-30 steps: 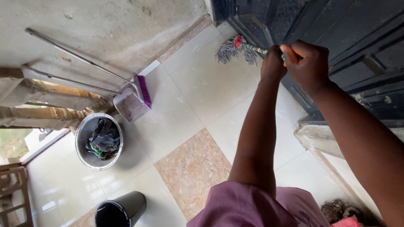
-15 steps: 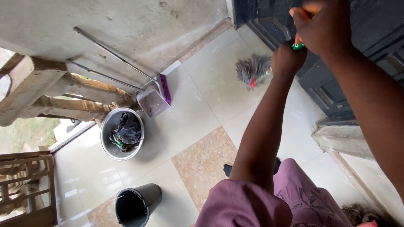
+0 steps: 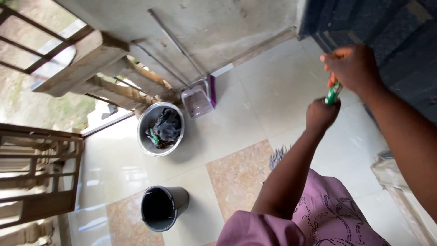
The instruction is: The person mops a tiled floor, moving a table and chair to reach the area underneath. They rinse the mop in a bucket of water and wring the mop head out by hand before continuing to mop.
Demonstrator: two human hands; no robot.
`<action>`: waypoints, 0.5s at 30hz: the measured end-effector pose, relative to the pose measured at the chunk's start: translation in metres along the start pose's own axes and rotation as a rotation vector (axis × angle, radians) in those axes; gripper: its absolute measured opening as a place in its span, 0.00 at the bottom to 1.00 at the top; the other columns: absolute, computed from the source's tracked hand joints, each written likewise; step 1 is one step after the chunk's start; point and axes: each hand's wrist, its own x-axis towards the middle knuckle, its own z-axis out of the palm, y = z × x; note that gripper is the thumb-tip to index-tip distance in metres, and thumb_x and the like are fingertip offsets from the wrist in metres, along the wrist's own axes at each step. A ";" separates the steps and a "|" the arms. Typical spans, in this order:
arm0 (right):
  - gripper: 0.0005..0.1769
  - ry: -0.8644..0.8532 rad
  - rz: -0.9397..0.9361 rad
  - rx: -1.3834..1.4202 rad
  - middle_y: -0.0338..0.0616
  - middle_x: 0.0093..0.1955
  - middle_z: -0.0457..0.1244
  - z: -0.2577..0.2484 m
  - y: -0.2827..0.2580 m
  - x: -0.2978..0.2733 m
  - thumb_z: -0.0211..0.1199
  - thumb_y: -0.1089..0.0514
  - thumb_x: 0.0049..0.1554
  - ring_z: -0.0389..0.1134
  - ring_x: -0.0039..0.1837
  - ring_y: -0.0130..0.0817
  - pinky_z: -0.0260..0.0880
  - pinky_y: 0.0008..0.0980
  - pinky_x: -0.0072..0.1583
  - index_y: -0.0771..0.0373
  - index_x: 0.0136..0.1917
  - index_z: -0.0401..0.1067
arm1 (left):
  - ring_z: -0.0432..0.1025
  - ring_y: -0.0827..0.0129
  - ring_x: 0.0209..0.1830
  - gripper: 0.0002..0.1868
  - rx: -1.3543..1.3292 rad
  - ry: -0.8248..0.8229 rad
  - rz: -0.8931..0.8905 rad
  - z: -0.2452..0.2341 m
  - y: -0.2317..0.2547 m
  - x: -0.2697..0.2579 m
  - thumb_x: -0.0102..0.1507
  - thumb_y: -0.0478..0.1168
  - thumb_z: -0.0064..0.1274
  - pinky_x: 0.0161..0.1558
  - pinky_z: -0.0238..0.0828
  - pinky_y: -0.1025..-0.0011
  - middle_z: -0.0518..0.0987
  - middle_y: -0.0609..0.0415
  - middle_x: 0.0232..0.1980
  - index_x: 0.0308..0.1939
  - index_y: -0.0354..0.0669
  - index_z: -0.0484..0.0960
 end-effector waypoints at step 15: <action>0.20 -0.023 -0.368 -0.159 0.51 0.47 0.68 0.113 0.016 -0.132 0.65 0.50 0.60 0.73 0.48 0.39 0.75 0.37 0.48 0.65 0.58 0.69 | 0.71 0.59 0.56 0.30 -0.546 -0.487 -0.013 -0.184 -0.051 -0.107 0.64 0.35 0.55 0.57 0.69 0.58 0.74 0.40 0.62 0.70 0.41 0.69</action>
